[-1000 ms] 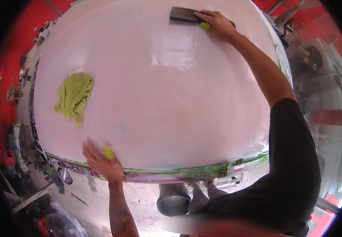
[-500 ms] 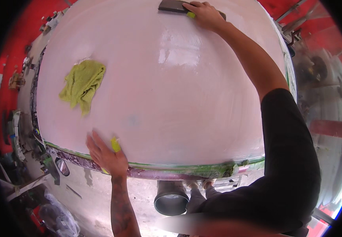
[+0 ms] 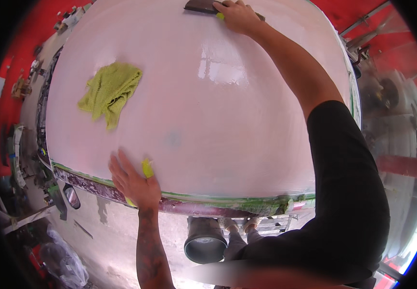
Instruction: Sand the filler on the roof of a vehicle using a sanding block and water.
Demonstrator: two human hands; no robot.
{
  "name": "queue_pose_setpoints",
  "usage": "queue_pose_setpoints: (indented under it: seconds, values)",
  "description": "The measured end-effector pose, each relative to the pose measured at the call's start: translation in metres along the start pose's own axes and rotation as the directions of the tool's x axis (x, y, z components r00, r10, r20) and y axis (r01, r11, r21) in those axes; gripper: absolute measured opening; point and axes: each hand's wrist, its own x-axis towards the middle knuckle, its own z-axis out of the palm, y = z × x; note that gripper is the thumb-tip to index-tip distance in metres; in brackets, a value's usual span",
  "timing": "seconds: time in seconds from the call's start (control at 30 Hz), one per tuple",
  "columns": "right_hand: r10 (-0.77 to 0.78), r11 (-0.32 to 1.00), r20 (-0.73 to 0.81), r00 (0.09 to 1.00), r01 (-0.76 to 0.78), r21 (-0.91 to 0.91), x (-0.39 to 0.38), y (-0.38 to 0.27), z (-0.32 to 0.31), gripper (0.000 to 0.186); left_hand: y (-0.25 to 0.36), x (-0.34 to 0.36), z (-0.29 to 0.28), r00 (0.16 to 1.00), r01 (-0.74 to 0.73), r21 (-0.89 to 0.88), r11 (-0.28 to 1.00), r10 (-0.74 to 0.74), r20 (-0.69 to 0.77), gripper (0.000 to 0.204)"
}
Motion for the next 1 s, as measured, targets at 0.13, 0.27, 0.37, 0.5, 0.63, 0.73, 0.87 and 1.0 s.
queue_pose_setpoints:
  seconds: [0.13, 0.27, 0.37, 0.5, 0.63, 0.73, 0.87, 1.0]
  values:
    - [0.014, 0.999, 0.108, 0.994, -0.02, 0.049, -0.028, -0.043, 0.0, 0.061, -0.008, -0.003, -0.002, 0.999, 0.032, 0.046, 0.998, -0.034, 0.026, 0.071]
    - [-0.28, 0.954, -0.043, 0.959, 0.283, 0.099, -0.121, -0.078, -0.01, 0.055, -0.008, -0.006, -0.004, 0.998, 0.048, 0.058, 0.997, -0.05, 0.039, 0.072]
    - [-0.234, 0.971, -0.075, 0.969, 0.237, 0.034, -0.074, -0.057, -0.006, 0.054, -0.007, -0.004, -0.005, 1.0, 0.027, 0.023, 0.999, -0.027, 0.015, 0.072]
    - [0.007, 0.999, -0.016, 1.0, -0.007, -0.049, 0.028, -0.035, 0.004, 0.039, 0.0, 0.002, -0.004, 0.999, 0.03, 0.01, 0.999, -0.031, 0.026, 0.071]
    - [-0.032, 0.998, -0.016, 0.999, 0.033, 0.045, -0.044, -0.071, 0.013, 0.056, -0.011, -0.002, 0.001, 0.996, 0.062, 0.052, 0.997, -0.065, 0.054, 0.071]
    - [-0.222, 0.965, -0.143, 0.965, 0.238, 0.107, -0.118, -0.077, -0.003, 0.05, -0.01, -0.005, -0.004, 0.996, 0.056, 0.076, 0.996, -0.061, 0.065, 0.071]
    - [-0.051, 0.987, -0.105, 0.993, 0.066, 0.148, -0.054, -0.065, -0.002, 0.042, -0.004, -0.001, -0.009, 0.998, 0.031, 0.076, 0.997, -0.035, 0.052, 0.072]
    - [0.133, 0.982, 0.014, 0.991, -0.133, 0.132, 0.0, -0.075, 0.005, 0.038, -0.005, 0.0, -0.002, 0.995, 0.067, 0.046, 0.997, -0.07, 0.069, 0.072]
